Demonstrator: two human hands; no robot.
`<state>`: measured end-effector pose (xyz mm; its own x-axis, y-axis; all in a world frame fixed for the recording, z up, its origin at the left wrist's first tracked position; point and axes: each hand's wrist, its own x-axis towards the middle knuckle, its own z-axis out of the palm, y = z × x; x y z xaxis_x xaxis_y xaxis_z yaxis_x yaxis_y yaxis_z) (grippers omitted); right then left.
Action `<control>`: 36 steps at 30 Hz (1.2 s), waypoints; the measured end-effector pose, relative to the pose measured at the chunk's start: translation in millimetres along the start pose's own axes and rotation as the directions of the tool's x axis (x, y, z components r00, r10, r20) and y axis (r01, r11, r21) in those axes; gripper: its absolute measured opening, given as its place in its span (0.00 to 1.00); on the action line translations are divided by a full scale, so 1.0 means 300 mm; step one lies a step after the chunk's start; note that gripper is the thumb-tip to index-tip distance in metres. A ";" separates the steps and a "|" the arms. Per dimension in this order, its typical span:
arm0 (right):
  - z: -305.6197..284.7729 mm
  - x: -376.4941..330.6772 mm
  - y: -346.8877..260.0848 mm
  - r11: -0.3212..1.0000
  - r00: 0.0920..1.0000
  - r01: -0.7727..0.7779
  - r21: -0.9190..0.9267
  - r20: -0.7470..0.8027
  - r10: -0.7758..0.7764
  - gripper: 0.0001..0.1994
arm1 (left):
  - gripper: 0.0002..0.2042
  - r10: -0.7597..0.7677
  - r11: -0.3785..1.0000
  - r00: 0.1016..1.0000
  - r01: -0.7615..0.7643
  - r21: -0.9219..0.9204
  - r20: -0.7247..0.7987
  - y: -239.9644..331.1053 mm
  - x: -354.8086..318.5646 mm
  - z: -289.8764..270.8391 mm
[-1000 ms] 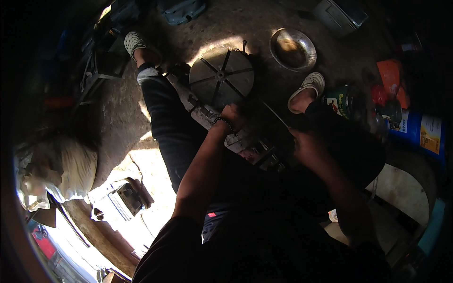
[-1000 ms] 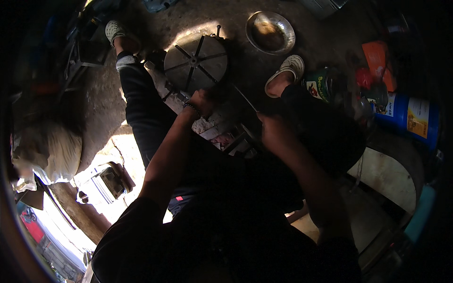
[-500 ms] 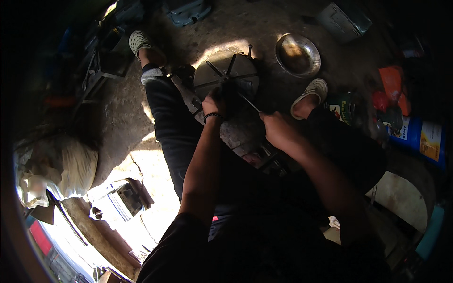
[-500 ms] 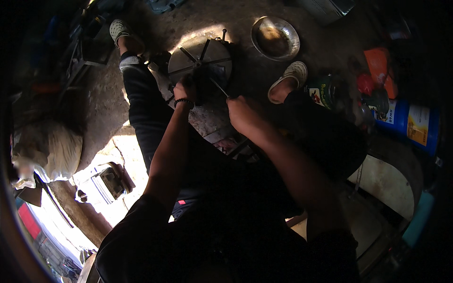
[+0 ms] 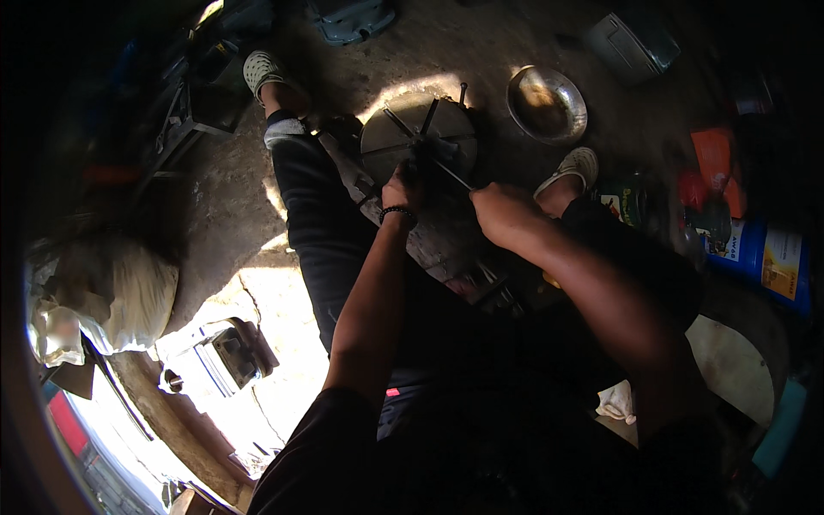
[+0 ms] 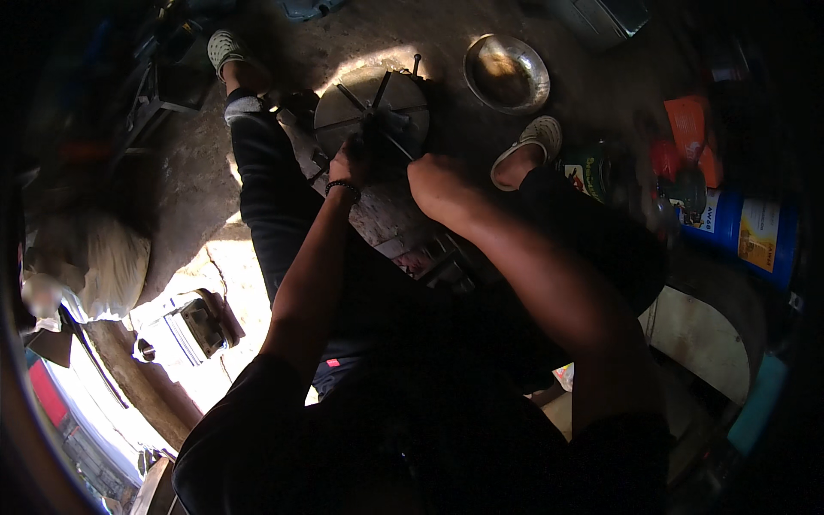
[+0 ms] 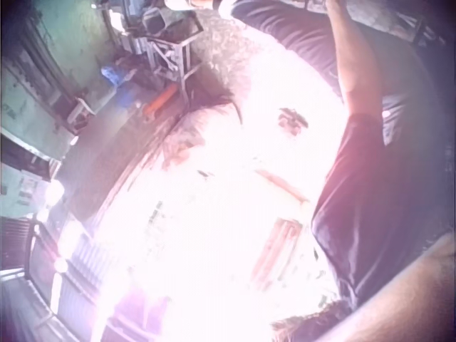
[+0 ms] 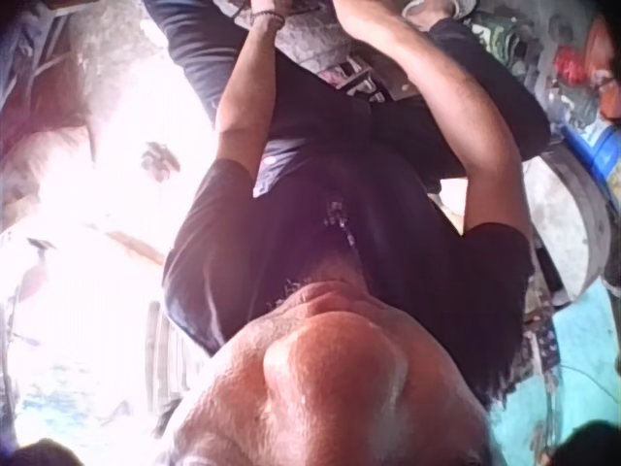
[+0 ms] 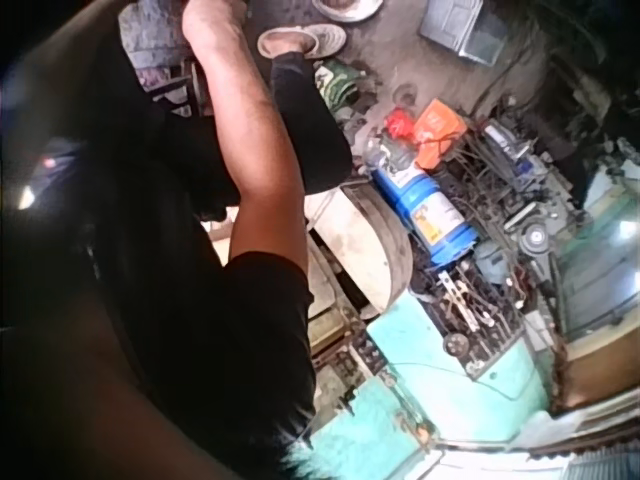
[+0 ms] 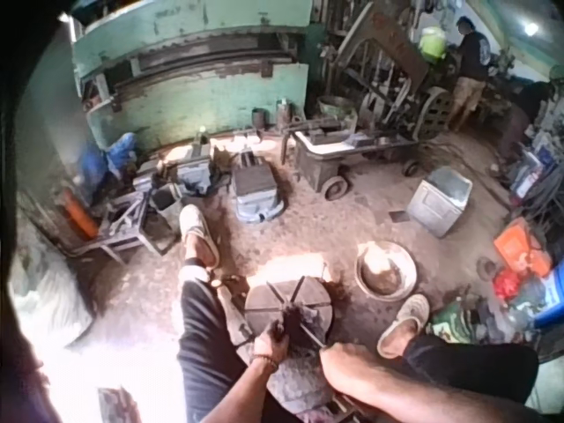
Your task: The person sits on the floor and uses a stick to apply a substance from a bowl onto a circular metal object, repeatedly rubbing and scraping its surface.
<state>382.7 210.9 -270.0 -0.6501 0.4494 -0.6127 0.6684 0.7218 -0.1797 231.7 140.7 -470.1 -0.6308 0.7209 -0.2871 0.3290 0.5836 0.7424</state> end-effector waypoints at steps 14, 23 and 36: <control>-0.038 0.152 0.076 0.959 0.986 -0.157 0.235 0.097 0.138 0.14 | 0.30 0.308 0.928 0.951 -0.308 0.208 0.034 0.088 -0.041 0.024; 0.073 0.074 0.251 -0.174 0.986 0.091 0.981 -0.113 -0.126 0.16 | 0.17 0.362 0.919 0.929 -0.370 0.134 0.083 0.149 -0.048 0.088; 0.107 0.295 0.051 -0.114 0.790 0.591 0.799 -0.544 0.282 0.26 | 0.14 0.458 0.879 0.882 -0.432 0.200 -0.107 0.115 -0.017 0.149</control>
<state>347.0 244.6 -351.7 -0.5218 0.8451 -0.1159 -0.1715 -0.2371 -0.9562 277.7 174.0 -470.2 -0.4814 0.8633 0.1518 0.7023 0.2762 0.6562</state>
